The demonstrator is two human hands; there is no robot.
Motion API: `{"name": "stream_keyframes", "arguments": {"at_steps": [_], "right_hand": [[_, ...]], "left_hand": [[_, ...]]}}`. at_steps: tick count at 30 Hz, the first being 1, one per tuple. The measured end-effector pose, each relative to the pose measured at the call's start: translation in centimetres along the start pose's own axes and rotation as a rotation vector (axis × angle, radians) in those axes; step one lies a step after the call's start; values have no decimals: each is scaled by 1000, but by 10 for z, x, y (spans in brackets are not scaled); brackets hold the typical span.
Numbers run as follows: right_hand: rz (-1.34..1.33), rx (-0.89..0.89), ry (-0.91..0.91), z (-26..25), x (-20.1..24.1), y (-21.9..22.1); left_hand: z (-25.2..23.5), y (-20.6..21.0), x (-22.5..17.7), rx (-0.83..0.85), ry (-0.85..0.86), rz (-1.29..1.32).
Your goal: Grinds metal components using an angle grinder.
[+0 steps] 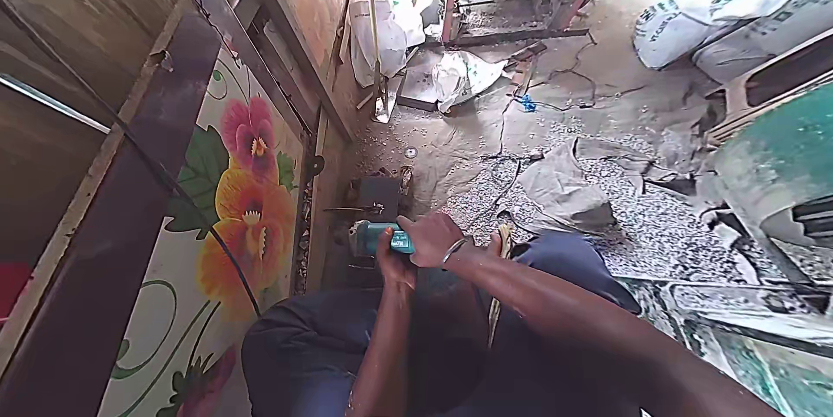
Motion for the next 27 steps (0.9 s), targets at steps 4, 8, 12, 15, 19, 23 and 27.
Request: {"name": "stream_keyframes", "arguments": {"at_steps": [4,8,12,15,19,23,27], "right_hand": [[7,14,-70,3,12,-2],[30,34,-71,0,10,-2],[42,63,-16,-2,-1,-4],[55,76,23,-4,-7,-6],[66,105,83,-11,-15,-5],[62,129,115,-18,-23,-2],[60,142,137,-23,-29,1]], "left_hand": [[5,-5,-11,-20,69,15],[4,-7,-6,-69,48,9],[4,1,4,-144,-13,22],[1,6,12,-137,-43,42],[-6,8,23,-141,-97,69],[-10,8,34,-142,-147,75],[-15,5,42,-154,-163,57]]}}
Point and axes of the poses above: each hand's wrist, its own z-axis away from the middle knuckle, its own y-axis out of the palm, x = y × z, the point moved 5 cm from there along -z, towards the middle knuckle, and after that the axes turned 14 degrees about y, right-handed, at the moved point
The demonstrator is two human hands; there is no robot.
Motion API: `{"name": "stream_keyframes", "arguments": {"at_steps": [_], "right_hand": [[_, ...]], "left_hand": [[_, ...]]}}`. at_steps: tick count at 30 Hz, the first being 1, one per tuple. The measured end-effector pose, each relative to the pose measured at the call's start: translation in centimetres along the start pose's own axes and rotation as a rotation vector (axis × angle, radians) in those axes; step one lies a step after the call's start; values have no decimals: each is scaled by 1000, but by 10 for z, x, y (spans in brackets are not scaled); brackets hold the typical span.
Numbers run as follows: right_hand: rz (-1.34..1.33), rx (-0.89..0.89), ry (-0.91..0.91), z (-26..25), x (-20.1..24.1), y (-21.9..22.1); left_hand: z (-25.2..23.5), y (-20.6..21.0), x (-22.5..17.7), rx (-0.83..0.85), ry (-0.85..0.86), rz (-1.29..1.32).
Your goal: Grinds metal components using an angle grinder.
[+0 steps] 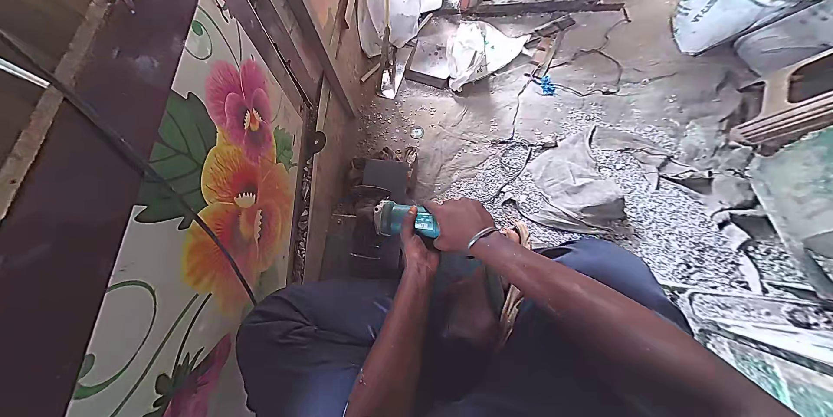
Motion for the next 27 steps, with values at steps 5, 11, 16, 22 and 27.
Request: {"name": "stream_keyframes", "arguments": {"at_steps": [5,11,16,22,27], "right_hand": [[-9,3,-15,-10,0,4],[-19,-6,-44,-19,4,5],[-26,-7,-56,-25,0,4],[-19,-1,-56,-28,1,1],[-36,-8,-63,-31,-1,2]], "left_hand": [[-7,-3,3,14,16,-12],[-12,-3,-1,38,35,-15],[-13,0,-1,21,50,-55],[-16,1,-2,28,62,-103],[-18,-1,-1,19,43,-112]]}}
Point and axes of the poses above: each hand's wrist, its own z-axis away from the middle knuckle, its own y-axis out of the palm, x = y × z, the point moved 5 cm from there along -z, towards the middle knuckle, and after that the axes turned 14 degrees about y, right-handed, at the moved point
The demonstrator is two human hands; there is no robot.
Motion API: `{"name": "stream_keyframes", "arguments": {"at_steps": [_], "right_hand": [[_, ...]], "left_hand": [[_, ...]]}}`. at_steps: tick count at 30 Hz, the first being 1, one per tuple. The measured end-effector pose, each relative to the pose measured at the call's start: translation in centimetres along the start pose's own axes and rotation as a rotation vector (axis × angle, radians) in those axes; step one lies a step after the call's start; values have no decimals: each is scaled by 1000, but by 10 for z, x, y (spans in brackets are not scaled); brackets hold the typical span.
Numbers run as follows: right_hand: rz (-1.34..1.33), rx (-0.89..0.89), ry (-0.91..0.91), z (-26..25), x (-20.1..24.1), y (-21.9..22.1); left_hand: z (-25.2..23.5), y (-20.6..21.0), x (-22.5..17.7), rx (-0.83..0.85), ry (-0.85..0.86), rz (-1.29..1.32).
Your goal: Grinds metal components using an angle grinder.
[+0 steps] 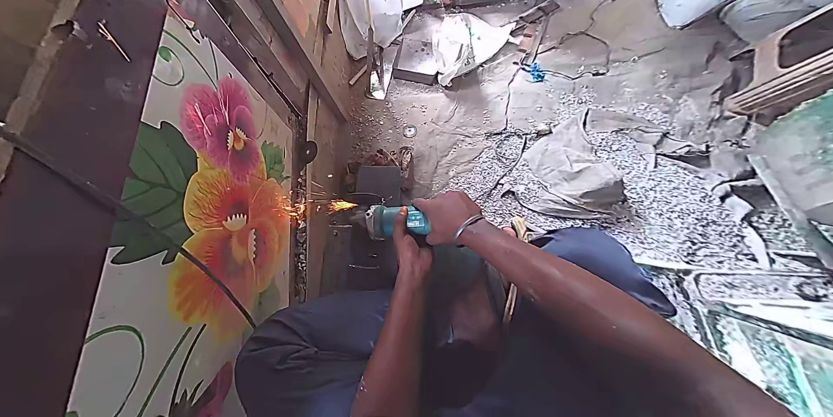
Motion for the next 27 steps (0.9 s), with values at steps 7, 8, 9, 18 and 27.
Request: {"name": "stream_keyframes", "arguments": {"at_steps": [7,8,9,18,27], "right_hand": [[-24,17,-6,-4,0,-1],[-24,17,-6,-4,1,-1],[-25,17,-6,-4,1,-1],[-12,-7,-15,-2,5,-3],[29,1,31,10,0,-9]], "left_hand": [[0,2,-3,-11,-9,-2],[-1,3,-4,-13,-8,0],[-1,2,-4,-14,-8,1],[-1,1,-7,-1,-7,18],[7,5,-1,44,-40,75]]}}
Point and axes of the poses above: each hand's wrist, its own z-axis away from the middle knuckle, its own y-axis out of the palm, x = y × z, the point moved 5 cm from there along -z, towards the middle knuckle, and after that the axes turned 14 degrees about y, right-handed, at the moved point
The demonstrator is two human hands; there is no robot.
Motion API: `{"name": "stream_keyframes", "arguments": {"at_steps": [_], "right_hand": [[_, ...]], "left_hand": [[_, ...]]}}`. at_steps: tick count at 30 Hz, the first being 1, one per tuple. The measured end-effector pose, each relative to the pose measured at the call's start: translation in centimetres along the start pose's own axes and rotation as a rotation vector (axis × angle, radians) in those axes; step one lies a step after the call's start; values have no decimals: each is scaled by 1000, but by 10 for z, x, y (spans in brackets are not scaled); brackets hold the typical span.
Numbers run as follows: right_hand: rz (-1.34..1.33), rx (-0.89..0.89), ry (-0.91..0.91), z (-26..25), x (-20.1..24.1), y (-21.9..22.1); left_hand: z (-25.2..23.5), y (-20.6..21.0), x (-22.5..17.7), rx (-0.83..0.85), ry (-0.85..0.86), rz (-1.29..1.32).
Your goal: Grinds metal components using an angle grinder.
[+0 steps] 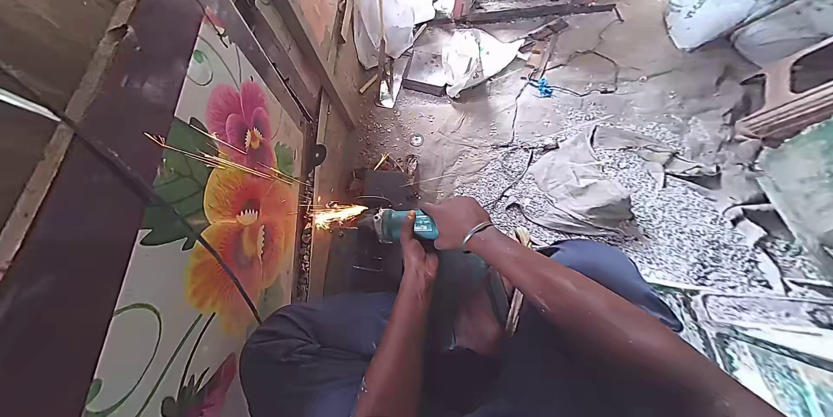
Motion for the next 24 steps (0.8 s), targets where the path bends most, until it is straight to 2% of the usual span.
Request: {"name": "stream_keyframes", "arguments": {"at_steps": [12,24], "right_hand": [[47,-21,43,19,13,-11],[62,-34,59,26,6,-11]], "left_hand": [[5,2,-10,6,-36,101],[11,5,-3,1,-66,63]]}}
Point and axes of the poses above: each hand's wrist, its own z-axis away from the middle knuckle, its own y-axis out of the palm, x = y × z, the point moved 5 cm from there along -z, towards the middle knuckle, and after that the axes turned 14 degrees about y, right-handed, at the moved point
